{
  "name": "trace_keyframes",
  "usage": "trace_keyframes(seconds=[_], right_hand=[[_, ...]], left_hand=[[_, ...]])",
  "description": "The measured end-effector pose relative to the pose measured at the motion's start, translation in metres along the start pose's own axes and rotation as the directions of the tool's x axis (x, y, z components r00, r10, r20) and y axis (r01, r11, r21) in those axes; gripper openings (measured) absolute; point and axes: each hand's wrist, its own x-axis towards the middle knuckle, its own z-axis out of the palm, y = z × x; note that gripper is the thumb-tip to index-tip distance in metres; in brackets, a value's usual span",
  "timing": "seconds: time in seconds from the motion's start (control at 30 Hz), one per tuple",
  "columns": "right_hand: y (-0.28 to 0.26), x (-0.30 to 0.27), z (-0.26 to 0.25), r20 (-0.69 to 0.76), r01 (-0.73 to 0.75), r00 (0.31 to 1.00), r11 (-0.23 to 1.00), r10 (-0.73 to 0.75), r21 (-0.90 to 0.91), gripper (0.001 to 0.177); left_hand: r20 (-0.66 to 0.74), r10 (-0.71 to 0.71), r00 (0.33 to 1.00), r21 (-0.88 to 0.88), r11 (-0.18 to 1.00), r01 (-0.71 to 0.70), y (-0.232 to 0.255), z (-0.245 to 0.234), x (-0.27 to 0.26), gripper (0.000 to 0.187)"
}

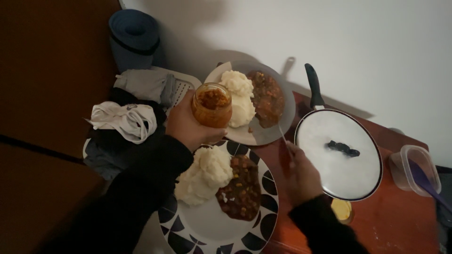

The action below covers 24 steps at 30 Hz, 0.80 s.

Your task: Scoop contents from a jar onto plates containing mashed potatoes and stew.

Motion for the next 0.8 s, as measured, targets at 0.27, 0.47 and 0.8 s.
trace_keyframes(seconds=[0.27,0.47,0.8], right_hand=[[0.035,-0.012,0.03,-0.189,0.052,0.98,0.998,-0.06,-0.046,0.041],[-0.002,-0.011,0.02,-0.07,-0.109,0.991,0.993,0.111,0.039,0.029],[0.061,0.023,0.014,-0.087,-0.051,0.995,0.992,0.041,-0.119,0.033]], left_hand=[[-0.064,0.093,0.994,-0.03,0.995,-0.095,-0.008,0.006,0.001,0.084],[-0.03,0.082,0.996,-0.077,0.993,-0.084,0.001,0.001,-0.001,0.081],[-0.049,0.056,0.997,-0.081,0.995,-0.059,-0.004,0.001,-0.003,0.079]])
